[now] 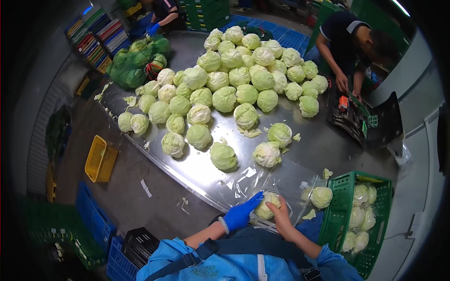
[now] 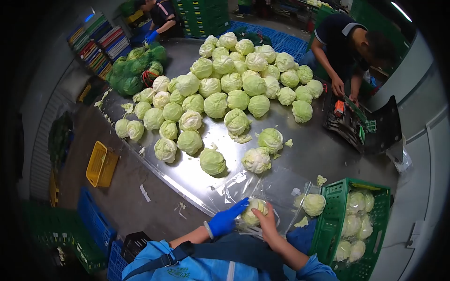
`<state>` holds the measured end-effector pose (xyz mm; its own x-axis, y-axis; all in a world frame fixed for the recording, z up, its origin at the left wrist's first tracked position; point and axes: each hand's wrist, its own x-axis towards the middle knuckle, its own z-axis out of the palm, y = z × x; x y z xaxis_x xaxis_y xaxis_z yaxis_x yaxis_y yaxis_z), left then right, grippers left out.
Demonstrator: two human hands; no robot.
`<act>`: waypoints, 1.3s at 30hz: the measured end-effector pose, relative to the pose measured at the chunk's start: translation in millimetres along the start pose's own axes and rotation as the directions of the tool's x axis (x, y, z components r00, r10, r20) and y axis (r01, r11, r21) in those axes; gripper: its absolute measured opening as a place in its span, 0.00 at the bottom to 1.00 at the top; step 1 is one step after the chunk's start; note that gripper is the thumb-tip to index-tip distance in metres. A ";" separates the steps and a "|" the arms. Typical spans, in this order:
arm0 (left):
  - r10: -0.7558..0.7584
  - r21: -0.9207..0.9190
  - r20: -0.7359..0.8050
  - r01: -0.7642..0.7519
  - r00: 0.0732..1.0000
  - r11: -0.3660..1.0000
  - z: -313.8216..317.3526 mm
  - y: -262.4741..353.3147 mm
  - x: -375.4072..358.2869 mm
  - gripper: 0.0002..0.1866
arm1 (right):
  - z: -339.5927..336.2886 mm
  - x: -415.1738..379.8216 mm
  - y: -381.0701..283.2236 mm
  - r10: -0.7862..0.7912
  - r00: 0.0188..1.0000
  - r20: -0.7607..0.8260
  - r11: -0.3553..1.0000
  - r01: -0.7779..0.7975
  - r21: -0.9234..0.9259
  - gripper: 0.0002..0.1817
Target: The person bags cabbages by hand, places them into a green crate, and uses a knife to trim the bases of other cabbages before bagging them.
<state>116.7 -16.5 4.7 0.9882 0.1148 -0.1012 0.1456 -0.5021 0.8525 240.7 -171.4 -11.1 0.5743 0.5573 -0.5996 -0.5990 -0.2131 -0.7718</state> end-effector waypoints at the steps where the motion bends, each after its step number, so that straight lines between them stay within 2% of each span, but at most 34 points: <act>1: -0.053 0.086 0.048 0.049 0.997 0.995 5.8 5.7 -4.6 0.46 | 1.5 3.4 3.1 -0.031 0.998 -0.057 0.990 0.022 -0.139 0.37; 4: 0.013 0.107 -0.040 -0.008 0.999 0.994 6.3 12.2 -10.3 0.46 | 10.9 -12.8 -12.1 0.078 0.995 -0.064 0.991 -0.084 -0.106 0.39; 5: -0.216 -0.038 0.010 0.217 0.976 0.976 -9.1 26.4 -12.7 0.47 | 4.9 -13.2 -13.1 -0.040 0.999 0.010 0.926 0.041 -0.376 0.39; 6: -0.147 -0.065 -0.081 0.142 0.986 0.988 -14.4 25.2 -16.1 0.47 | -3.1 -12.8 -18.7 -0.135 0.984 0.113 0.776 0.177 -0.606 0.40; 7: -0.081 -0.084 -0.173 0.067 0.982 0.994 -18.8 22.5 -20.3 0.47 | -5.3 -12.8 -23.0 -0.194 0.952 0.238 0.557 0.306 -0.772 0.41; 9: 0.002 -0.127 -0.412 -0.059 0.911 0.990 -25.1 21.8 -26.8 0.46 | 10.3 -25.3 -43.4 -0.300 0.864 0.404 0.265 0.482 -0.835 0.42; 10: -0.017 -0.136 -0.435 -0.048 0.900 0.989 -31.7 22.3 -30.1 0.46 | 23.0 -32.5 -56.5 -0.325 0.805 0.496 0.105 0.552 -0.827 0.43; 13: -0.061 -0.150 -0.478 -0.013 0.876 0.989 -54.8 7.7 -33.9 0.45 | 58.9 -28.9 -73.9 -0.266 0.799 0.540 -0.132 0.525 -0.841 0.36; 16: -0.076 -0.226 -0.491 -0.043 0.868 0.973 -59.0 -18.0 -40.6 0.46 | 73.2 8.2 -96.3 -0.019 0.776 0.630 0.132 0.627 -0.768 0.25; 17: -0.079 -0.277 -0.486 -0.068 0.870 0.959 -62.1 -25.4 -42.4 0.46 | 89.4 16.5 -103.3 -0.143 0.717 0.682 0.138 0.697 -0.704 0.23; 19: -0.133 -0.295 -0.465 -0.012 0.875 0.956 -75.3 -28.9 -45.4 0.46 | 123.9 33.0 -126.7 -0.381 0.567 0.730 0.120 0.813 -0.569 0.19; 22: -0.151 -0.341 -0.415 0.000 0.897 0.940 -83.1 -47.9 -40.0 0.47 | 200.4 91.6 -150.5 -0.390 0.350 0.852 -0.129 0.895 -0.427 0.21; 24: -0.115 -0.348 -0.393 -0.032 0.912 0.937 -85.1 -61.1 -36.0 0.48 | 260.6 142.0 -155.5 -0.242 0.247 0.938 -0.321 0.892 -0.317 0.29; 26: -0.099 -0.381 -0.384 -0.060 0.918 0.922 -87.4 -64.8 -35.9 0.48 | 319.8 193.2 -149.6 -0.089 0.180 0.980 -0.511 0.836 -0.200 0.32; 28: -0.130 -0.470 -0.326 -0.042 0.936 0.881 -87.8 -68.9 -36.8 0.49 | 372.5 257.1 -132.0 0.004 -0.007 1.000 -0.640 0.769 0.008 0.29; 30: -0.129 -0.482 -0.326 -0.048 0.936 0.875 -98.5 -65.5 -38.7 0.49 | 416.6 303.1 -117.4 0.168 -0.110 0.980 -0.708 0.678 0.197 0.26; 32: -0.107 -0.501 -0.295 -0.059 0.949 0.863 -101.8 -69.6 -38.6 0.49 | 439.7 356.4 -85.4 0.277 -0.105 0.955 -0.726 0.628 0.280 0.24; 33: -0.048 -0.444 -0.331 -0.110 0.943 0.889 -98.9 -75.8 -37.3 0.48 | 447.9 372.2 -77.4 0.327 -0.089 0.941 -0.734 0.602 0.313 0.23; 36: -0.054 -0.510 -0.276 -0.099 0.960 0.855 -106.5 -81.5 -37.1 0.46 | 471.2 367.8 -77.1 0.437 0.059 0.898 -0.703 0.645 0.300 0.19; 38: -0.016 -0.486 -0.258 -0.116 0.966 0.866 -106.8 -87.7 -34.7 0.45 | 471.7 371.5 -78.5 0.358 0.008 0.934 -0.709 0.653 0.266 0.20; 39: -0.002 -0.472 -0.252 -0.121 0.968 0.873 -107.7 -90.9 -34.7 0.45 | 470.7 362.2 -90.8 0.336 0.028 0.942 -0.709 0.665 0.233 0.29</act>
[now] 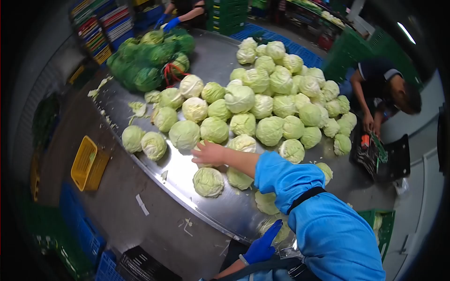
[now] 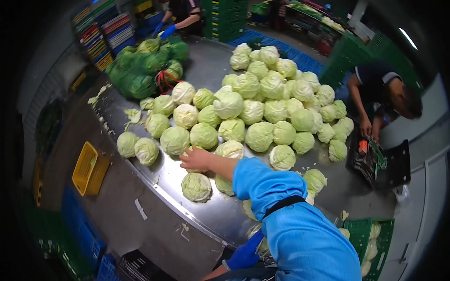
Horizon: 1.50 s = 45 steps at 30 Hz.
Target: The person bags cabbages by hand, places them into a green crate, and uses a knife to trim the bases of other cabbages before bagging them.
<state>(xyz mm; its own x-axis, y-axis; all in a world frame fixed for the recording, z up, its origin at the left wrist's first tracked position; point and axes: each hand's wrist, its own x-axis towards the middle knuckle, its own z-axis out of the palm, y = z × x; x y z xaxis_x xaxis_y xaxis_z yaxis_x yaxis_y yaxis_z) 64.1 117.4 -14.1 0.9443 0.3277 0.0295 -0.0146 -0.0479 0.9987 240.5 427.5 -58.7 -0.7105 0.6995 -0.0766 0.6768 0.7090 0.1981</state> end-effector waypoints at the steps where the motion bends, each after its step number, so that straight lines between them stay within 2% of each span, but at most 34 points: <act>1: 0.009 0.009 0.021 -0.009 1.000 1.000 -2.4 -0.5 1.1 0.44 | -19.3 -8.2 0.4 0.126 0.990 -0.068 0.979 -0.113 0.171 0.33; 3: 0.021 0.022 0.049 -0.022 0.999 1.000 -3.7 2.3 4.7 0.44 | -65.2 -26.5 -4.0 0.382 0.913 -0.144 0.819 -0.263 0.510 0.42; 4: 0.014 0.028 0.056 -0.016 0.998 0.999 -4.6 3.0 6.8 0.43 | -94.2 -42.3 -7.0 0.451 0.888 -0.088 0.607 -0.233 0.759 0.42; 5: 0.005 0.032 0.062 -0.007 0.998 0.999 -4.0 3.6 8.7 0.43 | -123.6 -67.1 -12.3 0.497 0.868 -0.014 0.329 -0.174 0.928 0.43; 6: -0.009 0.033 0.069 0.006 0.998 0.999 -1.5 5.2 8.8 0.42 | -140.9 -95.2 -20.4 0.518 0.852 0.073 0.009 -0.091 0.996 0.43; 7: -0.008 0.021 0.075 0.006 0.997 1.000 -1.5 9.2 11.7 0.43 | -146.1 -125.6 -37.9 0.458 0.877 0.147 -0.402 0.056 0.914 0.43; 8: -0.008 0.009 0.080 0.007 0.997 1.000 -3.4 13.4 15.9 0.43 | -147.2 -159.3 -64.9 0.375 0.909 0.181 -0.740 0.176 0.649 0.43; 9: -0.009 -0.004 0.087 0.009 0.996 1.000 -1.6 12.9 15.4 0.44 | -140.5 -196.9 -98.2 0.338 0.905 0.258 -0.890 0.219 0.400 0.43; 10: -0.184 0.268 0.168 0.135 0.968 0.954 6.5 -10.5 10.8 0.40 | -130.8 -230.6 -134.5 0.286 0.932 0.224 -0.956 0.261 0.134 0.42; 11: -0.173 -0.058 0.178 0.186 0.969 0.981 17.3 -37.4 3.8 0.36 | -145.6 -255.3 -167.6 0.360 0.896 0.260 -0.932 0.357 0.063 0.42; 12: -0.162 -0.377 0.187 0.223 0.969 0.899 27.8 -63.5 -2.6 0.33 | -140.4 -277.3 -202.7 0.359 0.886 0.293 -0.922 0.386 -0.039 0.42; 14: -0.151 -0.367 0.144 0.194 0.978 0.910 8.5 -25.9 11.5 0.36 | -145.4 -314.4 -254.3 0.347 0.838 0.422 -0.913 0.405 -0.054 0.41; 15: -0.097 -0.185 0.116 0.117 0.988 0.976 4.2 -5.2 15.2 0.39 | -148.0 -328.1 -276.8 0.335 0.810 0.481 -0.908 0.414 -0.063 0.40; 18: -0.020 0.005 0.108 0.020 0.994 1.000 10.7 24.7 15.1 0.45 | -144.8 -351.2 -323.6 0.395 0.655 0.644 -0.882 0.466 0.067 0.37; 19: -0.026 0.089 0.157 0.012 0.987 0.996 16.9 29.8 12.8 0.45 | -145.9 -356.8 -333.0 0.407 0.599 0.690 -0.876 0.469 0.110 0.36; 21: -0.037 0.255 0.248 -0.028 0.968 0.967 28.6 38.4 9.2 0.45 | -157.0 -361.1 -351.0 0.406 0.409 0.817 -0.904 0.310 0.294 0.37; 22: 0.031 0.320 0.274 -0.121 0.961 0.939 40.1 43.6 7.4 0.45 | -161.2 -363.4 -359.2 0.411 0.302 0.860 -0.909 0.209 0.361 0.37; 25: -0.132 0.432 0.369 -0.044 0.920 0.901 67.8 63.6 4.1 0.44 | -165.2 -373.3 -380.1 0.322 0.256 0.912 -0.932 0.253 0.258 0.40; 28: -0.070 0.424 0.405 -0.119 0.912 0.898 77.5 66.8 7.7 0.46 | -173.2 -392.2 -396.2 0.310 0.309 0.899 -0.872 0.468 0.140 0.38; 31: -0.005 0.386 0.375 -0.152 0.927 0.910 78.0 73.6 15.9 0.47 | -178.3 -395.8 -408.6 0.352 0.057 0.934 -0.921 0.198 0.335 0.40; 32: 0.025 0.368 0.352 -0.163 0.936 0.915 78.0 77.0 19.3 0.48 | -180.2 -397.7 -413.5 0.408 0.043 0.912 -0.911 0.093 0.402 0.37; 33: -0.024 0.358 0.354 -0.112 0.935 0.927 78.7 80.0 21.1 0.48 | -183.4 -401.0 -417.1 0.539 0.003 0.842 -0.839 -0.087 0.538 0.37; 35: -0.142 0.294 0.355 0.034 0.924 0.955 80.8 94.3 26.1 0.50 | -196.9 -411.7 -418.6 0.767 0.002 0.642 -0.574 -0.447 0.686 0.35; 36: -0.212 0.240 0.353 0.131 0.911 0.962 81.4 105.3 29.2 0.51 | -205.6 -414.4 -415.0 0.882 -0.051 0.469 -0.408 -0.581 0.705 0.32; 38: -0.146 0.167 0.364 0.090 0.920 0.982 84.4 107.1 35.7 0.52 | -219.2 -412.7 -397.9 0.996 -0.061 0.063 -0.086 -0.815 0.573 0.27; 40: -0.082 0.138 0.386 0.030 0.919 0.990 85.0 104.2 40.2 0.52 | -206.1 -415.3 -380.7 0.998 0.051 -0.035 0.062 -0.894 0.443 0.19; 41: -0.147 0.194 0.407 0.072 0.901 0.978 80.1 106.0 44.0 0.52 | -193.7 -414.3 -375.5 0.991 0.110 -0.076 0.130 -0.922 0.365 0.15; 43: 0.012 0.285 0.343 -0.117 0.939 0.951 67.6 106.8 51.5 0.48 | -149.0 -410.3 -373.4 0.998 -0.033 0.054 -0.058 -0.814 0.579 0.11; 45: 0.174 0.368 0.308 -0.286 0.935 0.885 51.5 101.4 58.6 0.44 | -177.9 -410.0 -365.7 0.990 -0.002 -0.144 0.094 -0.744 0.662 0.12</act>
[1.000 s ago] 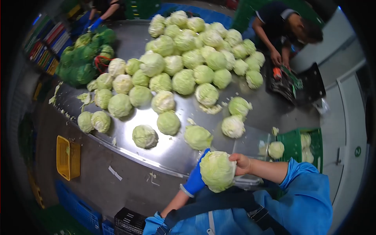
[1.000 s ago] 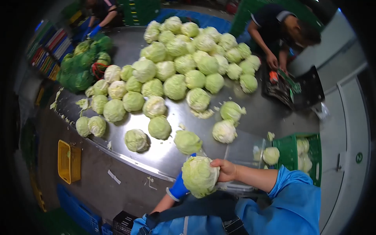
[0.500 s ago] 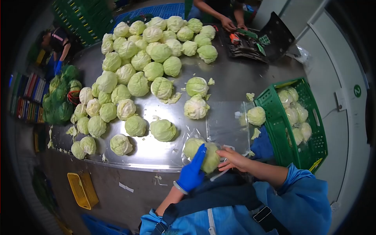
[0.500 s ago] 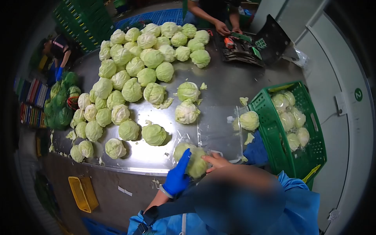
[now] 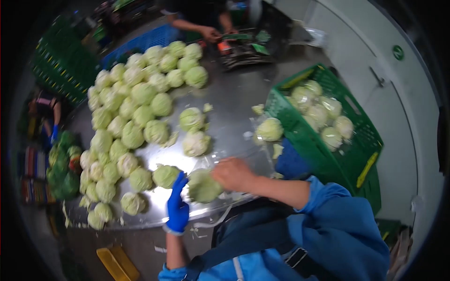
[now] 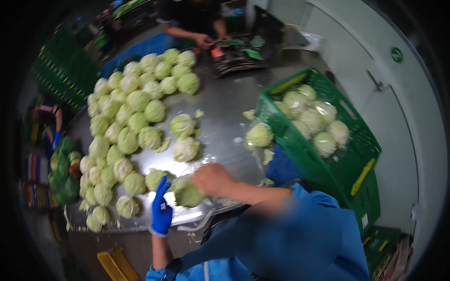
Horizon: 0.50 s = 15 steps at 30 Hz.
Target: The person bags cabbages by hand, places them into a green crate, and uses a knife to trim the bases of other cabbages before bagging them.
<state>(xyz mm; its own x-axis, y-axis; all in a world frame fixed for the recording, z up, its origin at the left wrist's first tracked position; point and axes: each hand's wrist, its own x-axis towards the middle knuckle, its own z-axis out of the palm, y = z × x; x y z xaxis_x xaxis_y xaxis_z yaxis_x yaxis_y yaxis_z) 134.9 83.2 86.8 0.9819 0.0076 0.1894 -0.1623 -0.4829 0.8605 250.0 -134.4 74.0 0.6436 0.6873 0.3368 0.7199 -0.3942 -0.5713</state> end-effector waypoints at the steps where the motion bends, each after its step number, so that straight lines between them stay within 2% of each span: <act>1: 0.033 0.019 -0.051 -0.032 0.998 0.999 -4.7 0.4 -3.3 0.38 | -10.6 0.6 -12.2 0.023 0.999 -0.028 0.998 -0.021 0.060 0.13; 2: 0.066 0.041 -0.102 -0.062 0.993 0.997 -6.2 -0.1 -7.0 0.33 | -17.6 -1.3 -18.8 0.045 0.997 -0.062 0.992 -0.037 0.121 0.14; 4: 0.040 0.090 -0.160 -0.026 0.986 0.996 4.6 -17.0 -23.8 0.21 | -6.5 -15.9 -4.1 0.154 0.963 0.223 0.987 -0.142 -0.071 0.14; 5: 0.061 0.140 -0.158 -0.039 0.986 0.989 16.6 -27.5 -34.0 0.17 | -0.9 -26.5 3.1 0.212 0.908 0.361 0.974 -0.164 -0.158 0.14; 6: 0.081 0.198 -0.162 -0.048 0.984 0.979 26.7 -37.5 -44.1 0.14 | 0.7 -38.5 5.6 0.237 0.900 0.365 0.968 -0.185 -0.170 0.14; 7: 0.003 0.189 -0.162 0.028 0.987 0.982 36.8 -38.5 -54.9 0.08 | 1.3 -51.0 7.6 0.254 0.894 0.370 0.963 -0.199 -0.179 0.14; 8: -0.058 0.079 -0.239 0.079 0.969 0.994 51.1 -48.6 -67.9 0.09 | 2.5 -65.1 9.9 0.264 0.883 0.387 0.961 -0.206 -0.184 0.14; 10: -0.069 0.148 -0.416 0.143 0.907 0.979 72.5 -43.2 -84.2 0.10 | 12.5 -98.9 10.6 0.238 0.916 0.324 0.970 -0.205 -0.133 0.14; 11: -0.115 0.120 -0.448 0.187 0.887 0.975 80.6 -39.4 -92.3 0.10 | 18.1 -115.5 11.3 0.215 0.931 0.296 0.976 -0.194 -0.099 0.13; 13: -0.236 0.090 -0.485 0.316 0.842 0.944 96.0 -33.6 -109.4 0.12 | 27.7 -145.4 15.3 0.229 0.872 0.432 0.972 -0.182 -0.149 0.13; 14: -0.191 0.173 -0.525 0.324 0.829 0.930 108.2 -43.2 -120.4 0.19 | 30.7 -156.8 17.4 0.260 0.859 0.441 0.964 -0.203 -0.172 0.13; 15: -0.232 0.217 -0.486 0.373 0.843 0.902 112.3 -40.8 -126.0 0.24 | 31.8 -166.8 20.8 0.289 0.845 0.450 0.955 -0.221 -0.199 0.13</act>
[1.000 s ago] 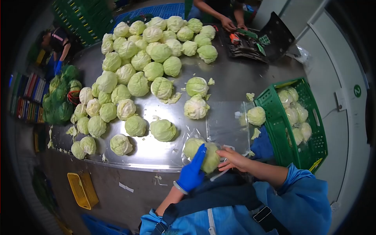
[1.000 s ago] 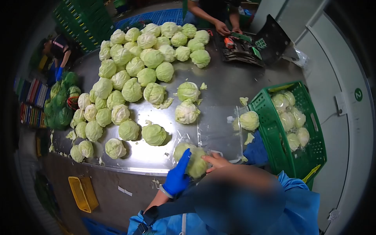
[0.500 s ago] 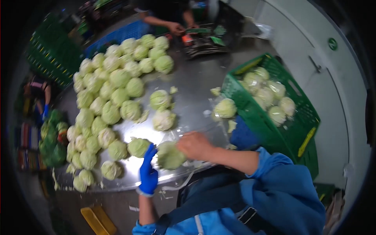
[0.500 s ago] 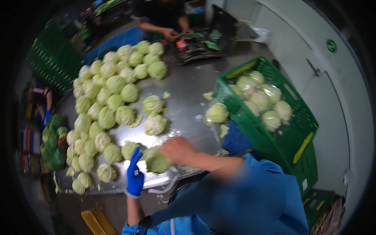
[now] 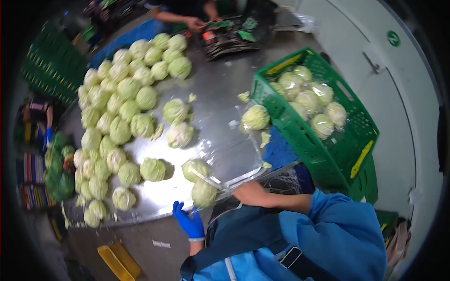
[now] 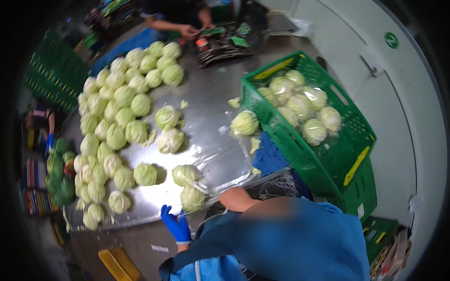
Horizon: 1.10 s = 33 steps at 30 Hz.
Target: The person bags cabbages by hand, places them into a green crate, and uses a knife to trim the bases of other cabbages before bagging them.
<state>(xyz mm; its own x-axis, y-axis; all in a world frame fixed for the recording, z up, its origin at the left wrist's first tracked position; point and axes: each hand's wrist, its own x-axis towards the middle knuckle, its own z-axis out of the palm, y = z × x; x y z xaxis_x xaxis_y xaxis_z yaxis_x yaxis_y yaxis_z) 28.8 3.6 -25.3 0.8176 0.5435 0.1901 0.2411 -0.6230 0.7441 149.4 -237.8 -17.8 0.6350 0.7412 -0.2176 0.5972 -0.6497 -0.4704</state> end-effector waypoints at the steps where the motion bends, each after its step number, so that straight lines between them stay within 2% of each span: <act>1: -0.029 0.065 0.053 0.026 0.998 0.998 -2.6 -2.1 -8.2 0.29 | 1.0 -4.3 4.2 0.078 0.997 -0.006 0.996 -0.077 0.052 0.14; 2: -0.147 0.270 0.211 0.087 0.966 0.959 -4.1 -20.9 -19.9 0.31 | 1.3 -9.5 8.1 0.088 0.994 -0.067 0.991 -0.080 0.110 0.16; 3: -0.291 0.460 0.344 0.111 0.893 0.881 -7.0 -35.7 -31.9 0.34 | -0.8 -14.5 10.7 0.109 0.986 -0.125 0.982 -0.087 0.168 0.18; 4: -0.320 0.288 0.403 0.213 0.857 0.934 -11.2 -28.8 -35.6 0.37 | -1.2 -17.7 12.0 0.118 0.990 -0.083 0.986 -0.106 0.131 0.18; 6: -0.339 0.261 0.358 0.255 0.870 0.931 -14.2 -15.6 -40.7 0.38 | -4.5 -20.1 15.0 0.150 0.989 -0.017 0.988 -0.149 0.048 0.18; 7: -0.345 0.244 0.337 0.273 0.876 0.931 -12.7 -9.9 -42.9 0.39 | -6.8 -20.6 15.6 0.108 0.993 -0.047 0.994 -0.107 0.008 0.17; 8: -0.408 -0.008 0.346 0.438 0.845 0.899 -8.6 -4.7 -44.5 0.38 | -10.4 -20.9 16.3 0.063 0.995 -0.074 0.997 -0.065 -0.033 0.16; 9: -0.441 -0.151 0.400 0.532 0.803 0.833 -5.8 -11.6 -50.6 0.38 | -23.2 -19.8 10.9 0.017 0.995 -0.100 0.997 -0.025 -0.074 0.15; 10: -0.457 -0.285 0.458 0.613 0.762 0.737 0.0 -26.0 -57.2 0.38 | -36.3 -18.9 0.9 -0.094 0.972 -0.215 0.991 0.070 -0.117 0.13; 11: -0.455 -0.406 0.517 0.676 0.725 0.616 3.3 -33.0 -62.1 0.38 | -40.7 -16.1 -11.7 -0.237 0.939 -0.249 0.970 0.216 -0.109 0.12; 12: -0.475 -0.374 0.552 0.713 0.685 0.593 0.3 -21.1 -60.3 0.35 | -41.7 -12.2 -25.0 -0.370 0.884 -0.285 0.929 0.355 -0.104 0.12; 13: -0.479 -0.417 0.543 0.717 0.689 0.559 2.2 -19.6 -60.2 0.33 | -38.8 -7.8 -38.0 -0.490 0.811 -0.321 0.869 0.484 -0.103 0.12; 15: -0.488 -0.504 0.522 0.714 0.700 0.485 6.2 -16.7 -61.8 0.29 | -19.9 1.9 -65.7 -0.582 0.797 -0.163 0.795 0.600 0.094 0.11; 19: -0.604 -0.498 0.536 0.799 0.590 0.338 -2.7 4.2 -53.9 0.25 | 30.7 25.1 -89.6 -0.588 0.803 0.097 0.809 0.580 0.099 0.09; 21: -0.605 -0.504 0.502 0.778 0.617 0.375 1.6 -6.5 -58.8 0.29 | 33.9 28.3 -92.7 -0.560 0.798 0.222 0.828 0.537 0.161 0.10; 23: -0.602 -0.501 0.495 0.772 0.626 0.392 3.8 -12.4 -63.9 0.35 | 23.0 21.0 -82.0 -0.679 0.693 0.245 0.728 0.589 0.351 0.11; 24: -0.601 -0.500 0.500 0.774 0.624 0.388 1.0 -9.6 -64.0 0.34 | 12.8 13.6 -75.6 -0.734 0.633 0.246 0.666 0.600 0.445 0.11; 26: -0.599 -0.498 0.506 0.777 0.620 0.383 -8.4 -2.0 -58.7 0.34 | -2.4 -13.1 -53.7 -0.698 0.703 0.140 0.675 0.580 0.456 0.14; 27: -0.534 -0.405 0.486 0.720 0.692 0.564 -11.2 -7.2 -63.0 0.34 | -9.9 -30.2 -34.0 -0.565 0.801 0.199 0.796 0.464 0.390 0.13; 28: -0.452 -0.303 0.477 0.623 0.754 0.721 -11.8 -15.2 -68.5 0.35 | 1.5 -48.6 4.2 -0.497 0.860 0.113 0.840 0.444 0.311 0.12; 29: -0.360 -0.195 0.479 0.497 0.800 0.846 -12.2 -20.5 -71.1 0.36 | -2.8 -67.1 39.9 -0.425 0.876 0.229 0.905 0.415 0.089 0.12; 30: -0.383 0.080 0.501 0.398 0.776 0.914 -18.5 -16.4 -68.0 0.36 | 0.2 -93.4 84.3 -0.254 0.820 0.513 0.927 0.357 -0.112 0.11; 31: -0.358 -0.014 0.525 0.429 0.772 0.903 -23.6 -14.3 -67.8 0.35 | 9.1 -119.8 118.8 0.178 0.526 0.832 0.863 0.323 -0.389 0.12; 32: -0.331 -0.104 0.548 0.456 0.768 0.884 -29.9 -14.1 -69.5 0.35 | 19.7 -167.5 154.0 -0.058 0.748 0.661 0.886 0.343 -0.311 0.14; 33: -0.303 -0.191 0.566 0.480 0.766 0.856 -37.4 -15.4 -68.4 0.35 | 16.0 -171.1 157.7 -0.118 0.804 0.583 0.900 0.335 -0.279 0.16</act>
<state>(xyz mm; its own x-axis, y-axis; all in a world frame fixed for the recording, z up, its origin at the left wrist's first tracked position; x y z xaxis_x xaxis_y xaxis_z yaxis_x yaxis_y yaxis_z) -50.4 -3.0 -25.8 0.8496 0.2868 -0.4427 0.4991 -0.1653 0.8507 127.0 -464.4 -68.4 0.1538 0.7709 -0.6181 0.8871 -0.3833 -0.2573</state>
